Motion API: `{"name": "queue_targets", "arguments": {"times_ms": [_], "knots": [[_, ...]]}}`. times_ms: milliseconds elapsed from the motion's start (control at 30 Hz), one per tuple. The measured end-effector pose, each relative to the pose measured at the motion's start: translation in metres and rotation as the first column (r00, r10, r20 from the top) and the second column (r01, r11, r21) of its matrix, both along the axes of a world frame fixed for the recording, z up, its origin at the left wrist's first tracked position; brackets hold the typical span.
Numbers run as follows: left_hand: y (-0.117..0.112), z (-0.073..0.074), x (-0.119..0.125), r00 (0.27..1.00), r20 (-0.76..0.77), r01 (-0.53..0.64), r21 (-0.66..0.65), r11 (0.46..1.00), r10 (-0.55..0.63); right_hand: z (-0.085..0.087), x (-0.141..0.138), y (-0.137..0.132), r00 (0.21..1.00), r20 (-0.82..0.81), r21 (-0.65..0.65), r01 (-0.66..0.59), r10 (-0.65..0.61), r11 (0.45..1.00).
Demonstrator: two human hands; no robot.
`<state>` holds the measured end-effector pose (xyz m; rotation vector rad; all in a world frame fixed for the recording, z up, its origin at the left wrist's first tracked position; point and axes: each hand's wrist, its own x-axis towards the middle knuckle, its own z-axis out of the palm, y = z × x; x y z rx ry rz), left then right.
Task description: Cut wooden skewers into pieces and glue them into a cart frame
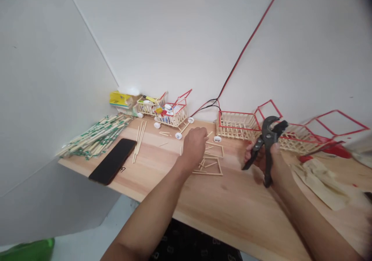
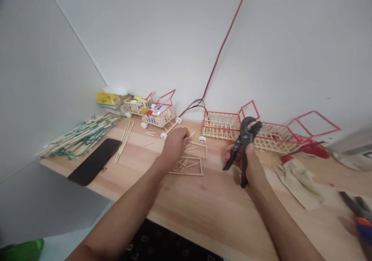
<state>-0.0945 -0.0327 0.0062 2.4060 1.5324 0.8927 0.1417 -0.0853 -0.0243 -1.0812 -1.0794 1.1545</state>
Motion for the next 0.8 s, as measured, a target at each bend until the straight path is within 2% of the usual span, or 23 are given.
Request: {"name": "queue_targets", "arguments": {"times_ms": [200, 433, 567, 633, 700, 767, 800], "knots": [[0.000, -0.002, 0.001, 0.999, 0.033, 0.002, -0.011, 1.000, -0.002, 0.002, 0.000, 0.001, 0.998, 0.056, -0.003, -0.004, 0.005, 1.000], [0.002, 0.005, 0.000, 0.971, 0.239, 0.017, -0.050, 0.999, -0.004, 0.004, -0.001, 0.002, 1.000, 0.002, -0.006, 0.014, -0.014, 1.000], [-0.002, 0.011, -0.017, 0.953, 0.304, -0.004, -0.055, 0.998, 0.021, 0.006, -0.002, 0.002, 0.999, -0.029, -0.017, 0.035, -0.035, 0.999], [-0.008, 0.015, -0.040, 0.968, 0.242, -0.060, -0.022, 0.998, 0.064, 0.006, -0.003, 0.002, 0.998, -0.026, -0.018, 0.048, -0.048, 0.999], [-0.016, 0.020, -0.071, 0.980, 0.107, -0.167, -0.012, 0.986, 0.167, 0.005, -0.003, 0.003, 0.998, -0.016, -0.021, 0.062, -0.062, 0.998], [-0.021, 0.023, -0.106, 0.938, -0.103, -0.333, -0.009, 0.943, 0.330, 0.004, -0.003, 0.004, 0.997, -0.014, -0.030, 0.070, -0.070, 0.997], [-0.023, 0.025, -0.123, 0.884, -0.223, -0.425, -0.014, 0.905, 0.411, 0.003, -0.003, 0.004, 0.998, -0.017, -0.032, 0.068, -0.068, 0.997]]}}
